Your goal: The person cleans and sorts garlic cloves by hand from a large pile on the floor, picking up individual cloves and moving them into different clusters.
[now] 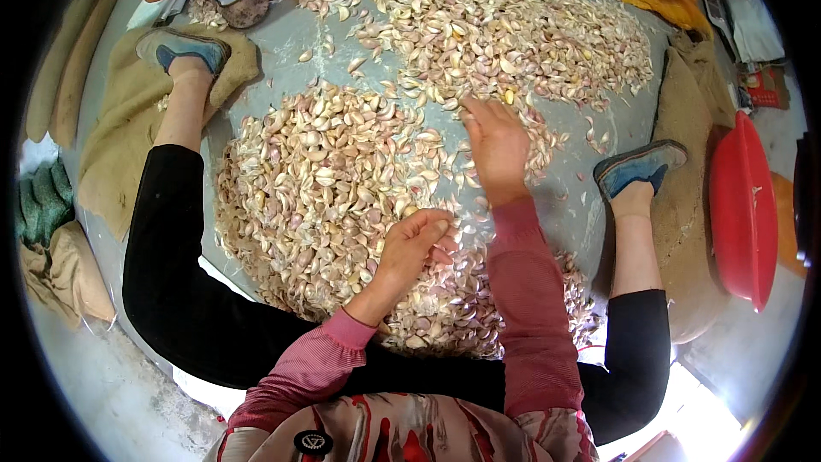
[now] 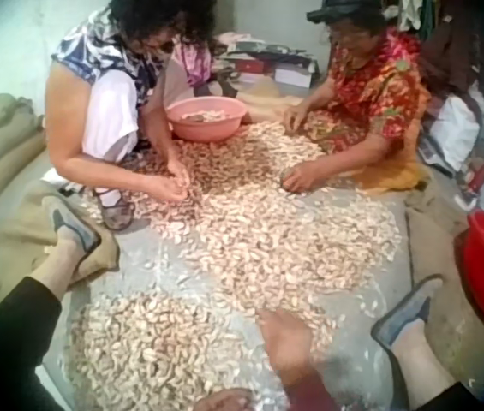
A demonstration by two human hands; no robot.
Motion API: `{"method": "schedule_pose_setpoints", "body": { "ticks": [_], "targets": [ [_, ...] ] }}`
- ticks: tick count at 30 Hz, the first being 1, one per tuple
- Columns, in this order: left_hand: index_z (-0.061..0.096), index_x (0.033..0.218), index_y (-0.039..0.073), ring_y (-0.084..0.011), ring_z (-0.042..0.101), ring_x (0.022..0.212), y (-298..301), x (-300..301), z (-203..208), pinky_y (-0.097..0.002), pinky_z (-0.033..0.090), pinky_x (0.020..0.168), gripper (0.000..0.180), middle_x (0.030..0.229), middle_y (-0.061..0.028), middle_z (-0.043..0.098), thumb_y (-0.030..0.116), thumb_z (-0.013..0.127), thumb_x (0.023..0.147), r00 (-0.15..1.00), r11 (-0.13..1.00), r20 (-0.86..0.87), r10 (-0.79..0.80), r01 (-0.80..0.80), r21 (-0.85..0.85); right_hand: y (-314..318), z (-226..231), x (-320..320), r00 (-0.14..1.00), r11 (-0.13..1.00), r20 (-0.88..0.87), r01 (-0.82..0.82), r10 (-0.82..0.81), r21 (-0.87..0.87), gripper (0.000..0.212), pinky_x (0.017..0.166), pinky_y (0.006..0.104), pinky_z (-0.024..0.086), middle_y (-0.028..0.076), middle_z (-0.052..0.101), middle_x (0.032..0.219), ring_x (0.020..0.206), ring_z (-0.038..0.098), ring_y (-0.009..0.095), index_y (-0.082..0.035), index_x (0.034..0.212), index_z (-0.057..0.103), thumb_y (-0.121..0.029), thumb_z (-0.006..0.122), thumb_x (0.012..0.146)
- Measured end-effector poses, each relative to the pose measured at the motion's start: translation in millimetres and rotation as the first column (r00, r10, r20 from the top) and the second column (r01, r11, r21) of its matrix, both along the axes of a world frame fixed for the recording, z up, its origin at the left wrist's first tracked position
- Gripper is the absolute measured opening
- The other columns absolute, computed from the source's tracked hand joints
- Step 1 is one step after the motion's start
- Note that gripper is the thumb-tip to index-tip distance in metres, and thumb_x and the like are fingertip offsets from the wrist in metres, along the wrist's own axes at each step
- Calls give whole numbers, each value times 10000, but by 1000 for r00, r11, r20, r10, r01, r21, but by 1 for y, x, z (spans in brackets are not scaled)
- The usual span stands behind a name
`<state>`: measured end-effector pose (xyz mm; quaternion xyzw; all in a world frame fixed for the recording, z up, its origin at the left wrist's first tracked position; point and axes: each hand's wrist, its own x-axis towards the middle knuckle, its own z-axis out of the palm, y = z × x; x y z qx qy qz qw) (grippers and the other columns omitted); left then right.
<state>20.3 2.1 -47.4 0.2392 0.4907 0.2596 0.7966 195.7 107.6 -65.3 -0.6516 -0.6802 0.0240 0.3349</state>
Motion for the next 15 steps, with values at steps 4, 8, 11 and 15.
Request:
{"method": "schedule_pose_setpoints", "body": {
  "ticks": [4,8,11,15],
  "targets": [
    [622,1136,1,-120,635,727,3,0,1,-238,516,600,233,905,-71,673,156,510,1003,999,999,26,38,-38,-21,20,-6,-10,977,997,210,-18,34,-79,245,697,395,468,60,613,876,843,594,248,-103,987,695,-106,734,745],
    [607,1147,-11,-142,643,748,11,-2,6,-270,556,648,224,920,-87,670,121,497,1005,993,995,62,96,-95,-18,18,-9,-3,991,994,118,-45,57,-102,142,686,417,470,87,621,819,785,608,300,-99,907,710,-110,716,765],
    [571,1208,-17,-151,643,789,13,-6,2,-284,570,676,245,965,-96,656,90,498,1000,978,980,102,181,-188,68,0,-3,-4,856,916,-502,-94,-127,-391,151,640,297,470,32,659,771,692,589,140,-37,951,724,-142,685,849],
    [508,1304,-6,-139,630,840,23,-3,18,-278,572,697,334,1004,-82,627,20,524,972,948,915,110,299,-318,249,-37,21,-13,493,800,-819,-342,-293,-492,201,615,222,455,-6,669,783,683,551,50,5,986,721,-159,677,878]
  ]
}}
